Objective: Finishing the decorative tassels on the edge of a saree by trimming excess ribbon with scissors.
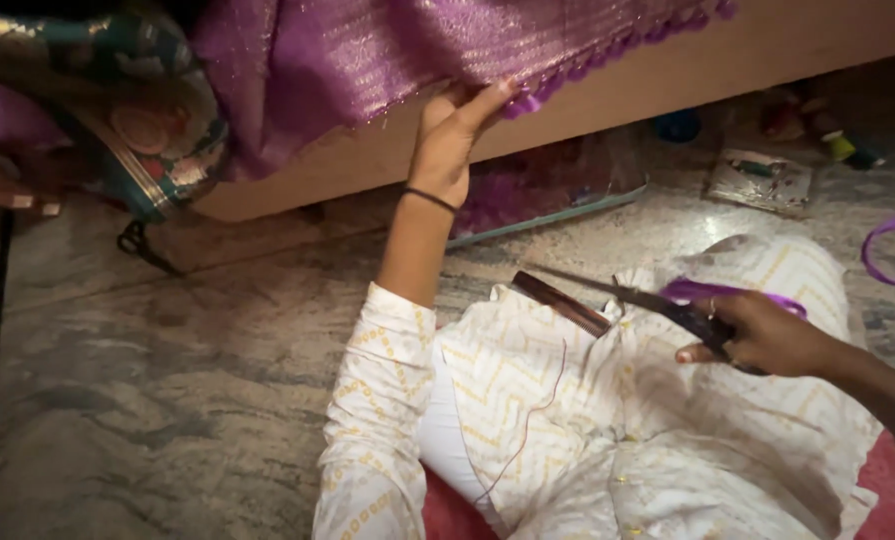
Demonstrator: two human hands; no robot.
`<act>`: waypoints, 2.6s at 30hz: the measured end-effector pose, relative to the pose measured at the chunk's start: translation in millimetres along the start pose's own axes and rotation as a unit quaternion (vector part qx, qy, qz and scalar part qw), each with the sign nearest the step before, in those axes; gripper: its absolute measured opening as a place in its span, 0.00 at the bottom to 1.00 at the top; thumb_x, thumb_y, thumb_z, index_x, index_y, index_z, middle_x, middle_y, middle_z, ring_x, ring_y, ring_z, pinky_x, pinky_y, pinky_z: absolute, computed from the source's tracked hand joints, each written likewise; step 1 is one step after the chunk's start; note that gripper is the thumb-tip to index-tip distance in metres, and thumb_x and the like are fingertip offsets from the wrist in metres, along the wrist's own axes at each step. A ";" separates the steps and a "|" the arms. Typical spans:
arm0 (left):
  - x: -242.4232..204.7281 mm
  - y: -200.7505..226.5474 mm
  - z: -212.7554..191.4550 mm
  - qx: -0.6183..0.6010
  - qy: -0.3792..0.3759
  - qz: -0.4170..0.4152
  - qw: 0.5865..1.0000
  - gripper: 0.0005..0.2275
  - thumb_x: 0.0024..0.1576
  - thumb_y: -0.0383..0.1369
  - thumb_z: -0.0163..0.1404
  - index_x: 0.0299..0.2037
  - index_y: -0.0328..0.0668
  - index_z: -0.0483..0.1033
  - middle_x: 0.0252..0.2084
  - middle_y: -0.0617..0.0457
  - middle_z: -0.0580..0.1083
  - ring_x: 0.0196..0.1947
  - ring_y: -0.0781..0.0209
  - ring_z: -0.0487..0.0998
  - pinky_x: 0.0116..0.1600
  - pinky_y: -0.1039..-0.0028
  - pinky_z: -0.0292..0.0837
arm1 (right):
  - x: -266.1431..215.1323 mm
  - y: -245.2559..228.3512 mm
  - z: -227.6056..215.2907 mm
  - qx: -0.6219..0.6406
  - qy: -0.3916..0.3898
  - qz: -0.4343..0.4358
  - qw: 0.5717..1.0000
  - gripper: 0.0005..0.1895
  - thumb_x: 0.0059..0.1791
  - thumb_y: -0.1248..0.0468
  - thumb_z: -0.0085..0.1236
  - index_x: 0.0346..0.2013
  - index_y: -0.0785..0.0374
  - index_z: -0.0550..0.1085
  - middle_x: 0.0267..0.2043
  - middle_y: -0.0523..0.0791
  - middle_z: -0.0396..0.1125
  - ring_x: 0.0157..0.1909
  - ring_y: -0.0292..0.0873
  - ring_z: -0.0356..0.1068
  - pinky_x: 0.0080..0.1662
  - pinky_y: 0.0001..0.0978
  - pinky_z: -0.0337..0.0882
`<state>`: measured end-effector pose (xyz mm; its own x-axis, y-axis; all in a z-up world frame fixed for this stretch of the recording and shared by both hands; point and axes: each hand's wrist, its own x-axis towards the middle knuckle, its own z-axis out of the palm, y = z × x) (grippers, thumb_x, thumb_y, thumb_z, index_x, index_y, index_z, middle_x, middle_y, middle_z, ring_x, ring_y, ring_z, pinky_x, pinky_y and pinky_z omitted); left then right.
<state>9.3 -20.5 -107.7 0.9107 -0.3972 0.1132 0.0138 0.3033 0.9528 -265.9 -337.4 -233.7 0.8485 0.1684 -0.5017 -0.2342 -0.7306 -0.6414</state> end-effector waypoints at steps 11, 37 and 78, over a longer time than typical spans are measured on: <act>4.2 -18.8 -13.3 0.028 0.021 -0.035 0.999 0.08 0.58 0.27 0.58 0.42 0.27 0.82 0.41 0.44 0.83 0.42 0.59 0.83 0.54 0.71 0.77 | -19.5 2.5 50.7 0.047 -0.145 -0.108 0.983 0.18 0.41 0.53 0.71 0.31 0.61 0.74 0.17 0.43 0.61 0.23 0.37 0.61 0.29 0.38 0.66; -7.6 -63.6 -8.4 -0.031 0.118 0.013 0.992 0.07 0.59 0.26 0.56 0.43 0.28 0.77 0.42 0.48 0.79 0.42 0.60 0.81 0.52 0.69 0.79 | -51.2 45.9 93.0 -0.265 -0.333 -0.065 0.902 0.23 0.30 0.57 0.74 0.36 0.60 0.78 0.43 0.49 0.74 0.55 0.51 0.69 0.55 0.39 0.69; -12.0 6.9 -13.6 0.011 0.013 -0.068 0.998 0.22 0.53 0.20 0.58 0.55 0.17 0.62 0.40 0.39 0.80 0.41 0.51 0.83 0.54 0.65 0.81 | -54.9 2.3 15.4 -0.120 -0.271 0.002 0.955 0.17 0.42 0.64 0.61 0.45 0.48 0.76 0.35 0.37 0.75 0.35 0.39 0.78 0.41 0.36 0.79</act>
<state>4.0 -1.9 -106.3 0.9113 -0.4109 -0.0253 0.1298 0.2284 0.9649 -320.3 -338.2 -216.6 0.4616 0.4354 -0.7729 -0.0664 -0.8518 -0.5196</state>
